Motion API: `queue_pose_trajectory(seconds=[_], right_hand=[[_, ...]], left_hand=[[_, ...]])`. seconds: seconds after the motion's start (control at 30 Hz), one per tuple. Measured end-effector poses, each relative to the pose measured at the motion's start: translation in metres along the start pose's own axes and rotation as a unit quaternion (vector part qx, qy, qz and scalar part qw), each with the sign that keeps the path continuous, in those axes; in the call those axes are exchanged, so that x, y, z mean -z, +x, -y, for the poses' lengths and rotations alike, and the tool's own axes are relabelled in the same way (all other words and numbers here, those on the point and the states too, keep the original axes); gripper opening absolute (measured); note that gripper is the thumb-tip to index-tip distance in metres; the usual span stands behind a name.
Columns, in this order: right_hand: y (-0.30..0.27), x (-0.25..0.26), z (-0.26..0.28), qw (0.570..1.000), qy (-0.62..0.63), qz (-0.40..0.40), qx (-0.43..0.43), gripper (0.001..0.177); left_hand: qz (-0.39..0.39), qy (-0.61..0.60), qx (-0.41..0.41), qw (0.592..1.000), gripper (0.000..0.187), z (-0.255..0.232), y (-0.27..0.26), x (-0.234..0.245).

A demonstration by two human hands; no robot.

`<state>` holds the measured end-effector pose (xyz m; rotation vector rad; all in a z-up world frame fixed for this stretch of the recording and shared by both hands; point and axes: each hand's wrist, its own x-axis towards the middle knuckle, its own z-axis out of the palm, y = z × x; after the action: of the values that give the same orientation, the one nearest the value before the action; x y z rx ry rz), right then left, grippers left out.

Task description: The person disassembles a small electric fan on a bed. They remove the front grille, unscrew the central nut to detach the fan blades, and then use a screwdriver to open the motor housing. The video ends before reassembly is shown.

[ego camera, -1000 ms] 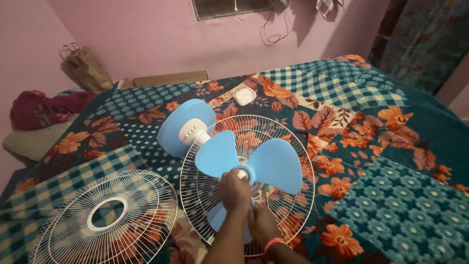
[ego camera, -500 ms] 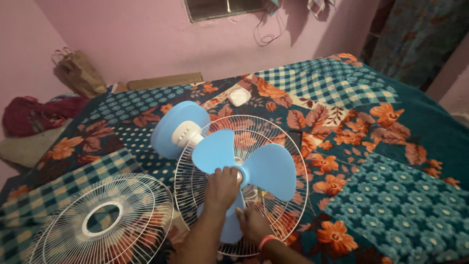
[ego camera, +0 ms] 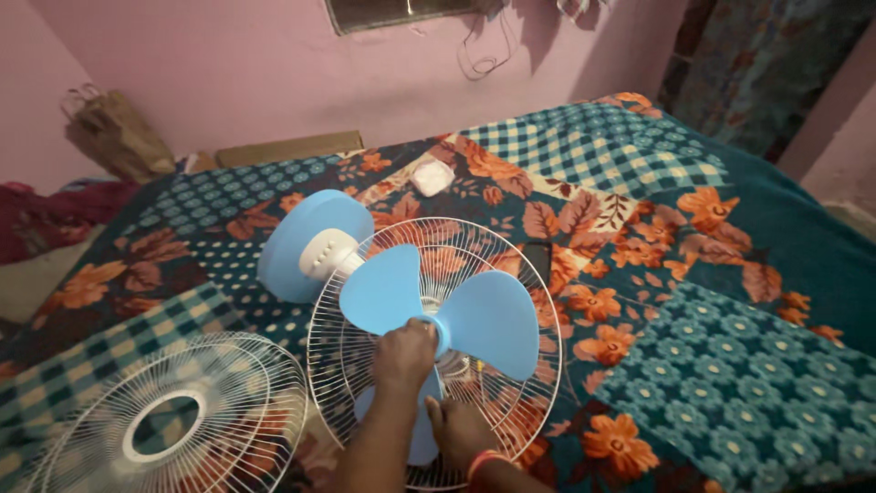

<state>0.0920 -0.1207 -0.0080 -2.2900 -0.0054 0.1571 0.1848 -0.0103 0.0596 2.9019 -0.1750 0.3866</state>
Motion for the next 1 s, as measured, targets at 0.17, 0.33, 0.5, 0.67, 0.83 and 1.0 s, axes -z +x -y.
queue_pose_trajectory(seconds=[0.17, 0.33, 0.5, 0.67, 0.83, 1.0], right_hand=[[-0.002, -0.007, -0.009, 0.999, 0.028, 0.012, 0.02, 0.046], [-0.001, -0.012, -0.012, 1.0, 0.012, 0.014, 0.001, 0.049], [-0.001, -0.009, -0.004, 0.999, -0.007, 0.008, -0.035, 0.047], [0.0, -0.006, -0.001, 0.999, -0.022, 0.036, -0.021, 0.053], [0.007, 0.002, 0.002, 0.998, -0.038, 0.046, 0.005, 0.052], [0.016, 0.005, -0.007, 0.992, -0.038, 0.115, 0.028, 0.053]], left_hand=[[-0.126, 0.169, -0.089, 0.973, 0.036, -0.009, -0.006, -0.01], [0.004, 0.05, 0.059, 0.997, 0.05, -0.015, -0.008, -0.002], [0.019, 0.1, 0.032, 0.994, 0.054, -0.016, -0.016, 0.003], [0.012, 0.094, -0.031, 0.995, 0.041, -0.005, -0.01, -0.007], [0.009, 0.065, -0.057, 0.996, 0.037, 0.004, -0.003, -0.009], [0.003, 0.088, -0.136, 0.987, 0.026, 0.014, -0.009, 0.004]])
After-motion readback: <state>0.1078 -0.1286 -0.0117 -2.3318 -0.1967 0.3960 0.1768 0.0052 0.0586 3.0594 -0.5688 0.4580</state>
